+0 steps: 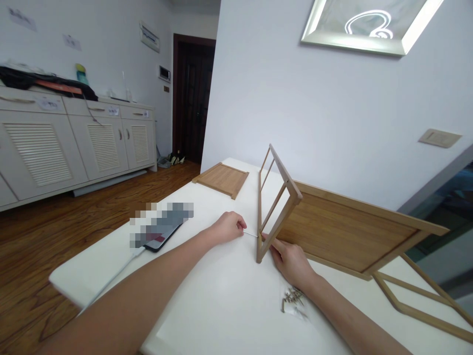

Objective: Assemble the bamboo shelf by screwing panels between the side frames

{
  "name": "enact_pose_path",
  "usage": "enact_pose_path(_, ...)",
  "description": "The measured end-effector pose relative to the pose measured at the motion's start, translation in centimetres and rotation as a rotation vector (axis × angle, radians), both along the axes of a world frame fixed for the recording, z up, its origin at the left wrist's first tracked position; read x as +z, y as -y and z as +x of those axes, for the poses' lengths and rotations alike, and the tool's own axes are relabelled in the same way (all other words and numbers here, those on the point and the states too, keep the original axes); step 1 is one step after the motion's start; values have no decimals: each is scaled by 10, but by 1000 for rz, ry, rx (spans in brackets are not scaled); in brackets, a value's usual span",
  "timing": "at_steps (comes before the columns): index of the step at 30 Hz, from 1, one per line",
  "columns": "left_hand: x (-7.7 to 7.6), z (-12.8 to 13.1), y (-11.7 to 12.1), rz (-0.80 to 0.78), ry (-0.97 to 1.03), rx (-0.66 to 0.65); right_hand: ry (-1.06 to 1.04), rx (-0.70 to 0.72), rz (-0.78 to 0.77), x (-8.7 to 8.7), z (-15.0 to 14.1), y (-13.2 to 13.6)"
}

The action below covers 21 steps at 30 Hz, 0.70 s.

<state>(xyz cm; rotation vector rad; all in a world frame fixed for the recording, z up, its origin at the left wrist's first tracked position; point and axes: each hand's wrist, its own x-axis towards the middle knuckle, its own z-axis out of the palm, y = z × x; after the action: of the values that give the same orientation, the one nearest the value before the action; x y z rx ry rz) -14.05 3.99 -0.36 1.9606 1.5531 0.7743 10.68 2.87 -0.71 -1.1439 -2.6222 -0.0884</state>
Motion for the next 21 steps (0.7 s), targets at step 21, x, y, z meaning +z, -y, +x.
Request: enact_pose_path(21,6,0,7,93,-113,-115,-2,-8,-21,0,1,0)
